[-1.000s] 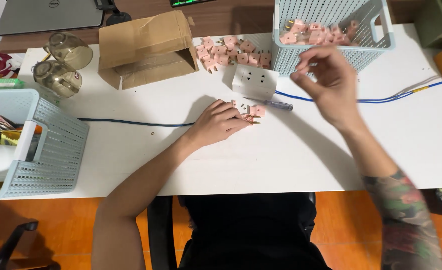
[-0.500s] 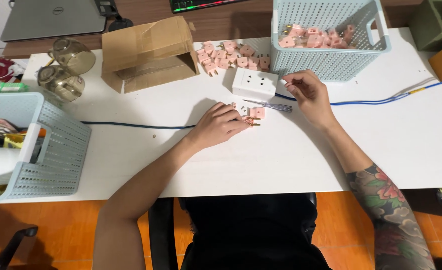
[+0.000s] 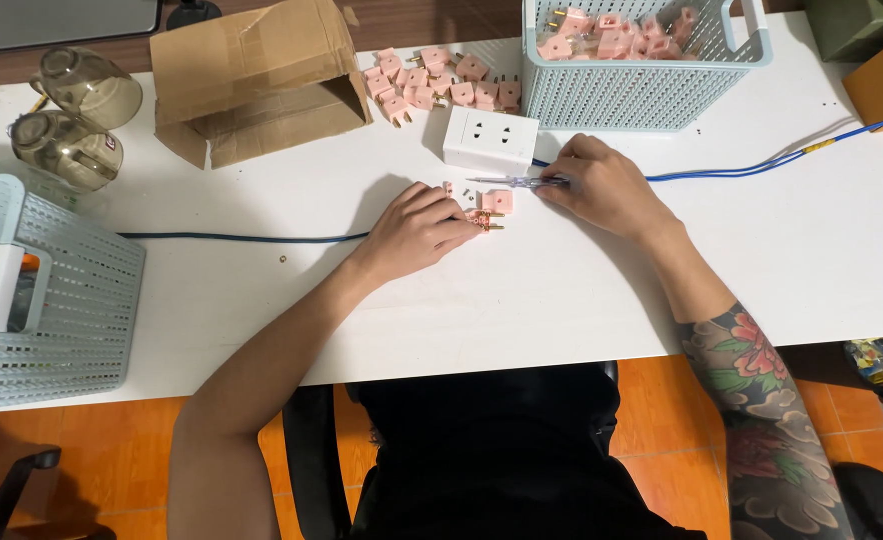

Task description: The person uses a screwdriver to tighten screws on small pink electrical adapters placed on a white desk. They then insert the assembled adapter into a white power strip to test the connection.

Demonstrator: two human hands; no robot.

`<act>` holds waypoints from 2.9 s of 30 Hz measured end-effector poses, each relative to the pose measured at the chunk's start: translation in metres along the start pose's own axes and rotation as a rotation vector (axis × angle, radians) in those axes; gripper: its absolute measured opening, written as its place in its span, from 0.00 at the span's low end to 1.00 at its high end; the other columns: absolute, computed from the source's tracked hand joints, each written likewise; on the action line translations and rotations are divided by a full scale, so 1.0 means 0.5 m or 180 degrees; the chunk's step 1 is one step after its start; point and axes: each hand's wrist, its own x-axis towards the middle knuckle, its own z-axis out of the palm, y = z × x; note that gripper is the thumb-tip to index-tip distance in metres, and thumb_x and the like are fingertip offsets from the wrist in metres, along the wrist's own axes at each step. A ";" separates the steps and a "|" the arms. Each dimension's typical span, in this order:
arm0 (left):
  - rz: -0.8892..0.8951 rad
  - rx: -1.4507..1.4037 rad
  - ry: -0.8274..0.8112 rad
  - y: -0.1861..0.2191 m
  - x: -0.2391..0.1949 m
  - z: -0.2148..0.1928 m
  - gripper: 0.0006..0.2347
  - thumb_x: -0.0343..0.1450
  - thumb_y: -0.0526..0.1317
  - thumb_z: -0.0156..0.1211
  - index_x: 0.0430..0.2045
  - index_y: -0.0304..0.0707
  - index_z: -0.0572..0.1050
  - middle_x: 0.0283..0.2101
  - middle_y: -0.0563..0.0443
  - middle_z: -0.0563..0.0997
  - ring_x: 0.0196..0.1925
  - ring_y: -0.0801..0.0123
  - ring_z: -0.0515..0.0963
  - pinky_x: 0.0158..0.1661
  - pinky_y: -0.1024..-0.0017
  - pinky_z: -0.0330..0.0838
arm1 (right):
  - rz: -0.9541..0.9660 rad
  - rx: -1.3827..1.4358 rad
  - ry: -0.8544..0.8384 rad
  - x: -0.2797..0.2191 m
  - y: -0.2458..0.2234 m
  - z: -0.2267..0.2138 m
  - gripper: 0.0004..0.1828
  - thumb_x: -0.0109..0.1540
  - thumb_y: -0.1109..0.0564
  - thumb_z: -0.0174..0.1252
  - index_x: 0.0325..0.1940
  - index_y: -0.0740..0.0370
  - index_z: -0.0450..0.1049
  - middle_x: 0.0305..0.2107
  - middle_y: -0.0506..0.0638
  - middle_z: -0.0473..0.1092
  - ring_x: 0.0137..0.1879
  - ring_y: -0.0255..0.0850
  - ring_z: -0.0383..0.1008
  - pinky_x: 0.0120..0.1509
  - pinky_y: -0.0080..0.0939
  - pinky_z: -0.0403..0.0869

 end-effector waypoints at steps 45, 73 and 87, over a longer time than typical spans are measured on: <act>0.0001 0.0025 0.0061 0.004 0.005 -0.003 0.04 0.80 0.38 0.71 0.36 0.54 0.86 0.34 0.59 0.78 0.39 0.65 0.80 0.44 0.65 0.76 | -0.0781 0.2983 0.1193 0.019 -0.098 0.083 0.17 0.72 0.63 0.71 0.64 0.69 0.80 0.43 0.61 0.84 0.49 0.47 0.87 0.57 0.48 0.86; 0.0037 -0.0002 0.0007 -0.008 -0.003 0.006 0.06 0.79 0.41 0.72 0.32 0.50 0.84 0.32 0.58 0.78 0.41 0.65 0.81 0.46 0.65 0.76 | -0.1661 0.2039 0.1467 0.021 -0.136 0.080 0.18 0.74 0.60 0.66 0.68 0.66 0.81 0.44 0.59 0.77 0.50 0.54 0.81 0.61 0.59 0.80; 0.0044 0.0014 0.0017 -0.014 -0.008 0.015 0.08 0.79 0.41 0.72 0.29 0.49 0.82 0.31 0.59 0.77 0.40 0.66 0.81 0.45 0.66 0.76 | -0.1525 0.2201 0.1455 0.012 -0.138 0.090 0.16 0.77 0.62 0.57 0.69 0.66 0.79 0.45 0.61 0.79 0.50 0.57 0.82 0.62 0.61 0.79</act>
